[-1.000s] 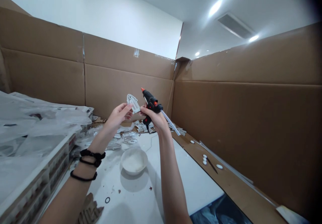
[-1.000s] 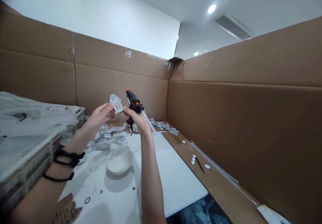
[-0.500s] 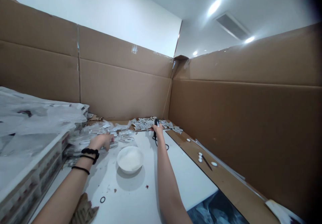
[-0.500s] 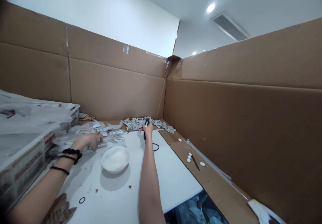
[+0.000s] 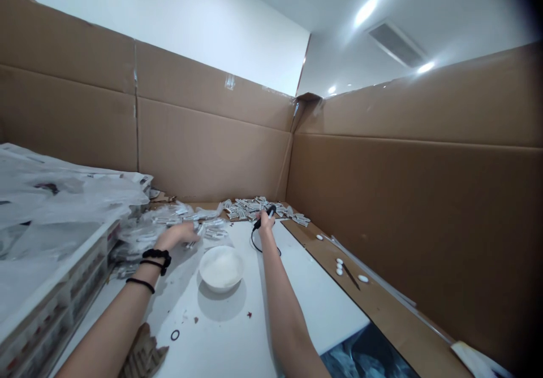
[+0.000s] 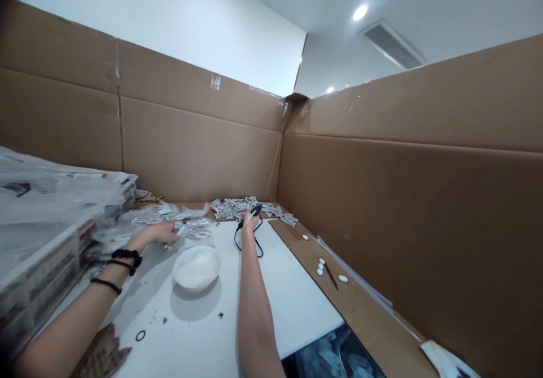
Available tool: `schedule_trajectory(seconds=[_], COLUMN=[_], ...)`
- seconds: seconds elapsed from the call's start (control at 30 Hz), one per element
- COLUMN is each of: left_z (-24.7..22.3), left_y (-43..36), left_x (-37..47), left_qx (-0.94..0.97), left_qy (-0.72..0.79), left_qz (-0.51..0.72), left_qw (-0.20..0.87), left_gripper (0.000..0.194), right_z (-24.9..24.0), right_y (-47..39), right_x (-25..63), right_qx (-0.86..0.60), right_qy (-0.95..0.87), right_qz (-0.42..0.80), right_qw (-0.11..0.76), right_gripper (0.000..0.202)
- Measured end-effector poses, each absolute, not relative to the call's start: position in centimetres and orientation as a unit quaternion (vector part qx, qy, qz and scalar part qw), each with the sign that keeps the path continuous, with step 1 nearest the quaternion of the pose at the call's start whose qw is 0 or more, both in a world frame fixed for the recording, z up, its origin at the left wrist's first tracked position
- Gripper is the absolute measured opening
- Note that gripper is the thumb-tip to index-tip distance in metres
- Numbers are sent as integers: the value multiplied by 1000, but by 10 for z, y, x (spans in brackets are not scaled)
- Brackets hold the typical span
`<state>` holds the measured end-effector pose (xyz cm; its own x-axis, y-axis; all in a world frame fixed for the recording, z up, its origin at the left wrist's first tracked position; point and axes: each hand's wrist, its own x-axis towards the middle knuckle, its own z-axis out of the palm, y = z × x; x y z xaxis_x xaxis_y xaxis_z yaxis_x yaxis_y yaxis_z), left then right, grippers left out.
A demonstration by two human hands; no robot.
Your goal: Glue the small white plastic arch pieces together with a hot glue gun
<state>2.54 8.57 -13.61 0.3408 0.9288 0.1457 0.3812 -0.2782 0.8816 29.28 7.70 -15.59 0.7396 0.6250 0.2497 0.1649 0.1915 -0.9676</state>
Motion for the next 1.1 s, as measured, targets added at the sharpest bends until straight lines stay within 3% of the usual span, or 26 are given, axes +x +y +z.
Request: schedule_trajectory(seconds=[0.1, 0.23, 0.43, 0.67, 0.9, 1.1], left_z=[-105, -66, -45, -33, -22, -14], left_y=[72, 51, 26, 8, 1, -14], left_x=[25, 40, 69, 73, 72, 77], left_qx=[726, 679, 615, 530, 467, 496], left_qy=[428, 320, 214, 169, 139, 84], left_qz=[356, 430, 512, 622, 674, 726], left_qw=[404, 501, 560, 551, 555, 469], left_gripper=[12, 35, 43, 52, 75, 49], right_z=[-118, -65, -17, -7, -2, -5], right_y=[68, 40, -19, -36, -46, -37], right_x=[288, 268, 218, 196, 195, 187], right_qx=[-575, -519, -442, -432, -383, -366], right_qy=[-332, -394, -592, -603, -686, -647], right_qz=[199, 235, 220, 20, 82, 96], right_qw=[721, 721, 638, 670, 613, 662], right_gripper=[14, 20, 38, 32, 31, 42])
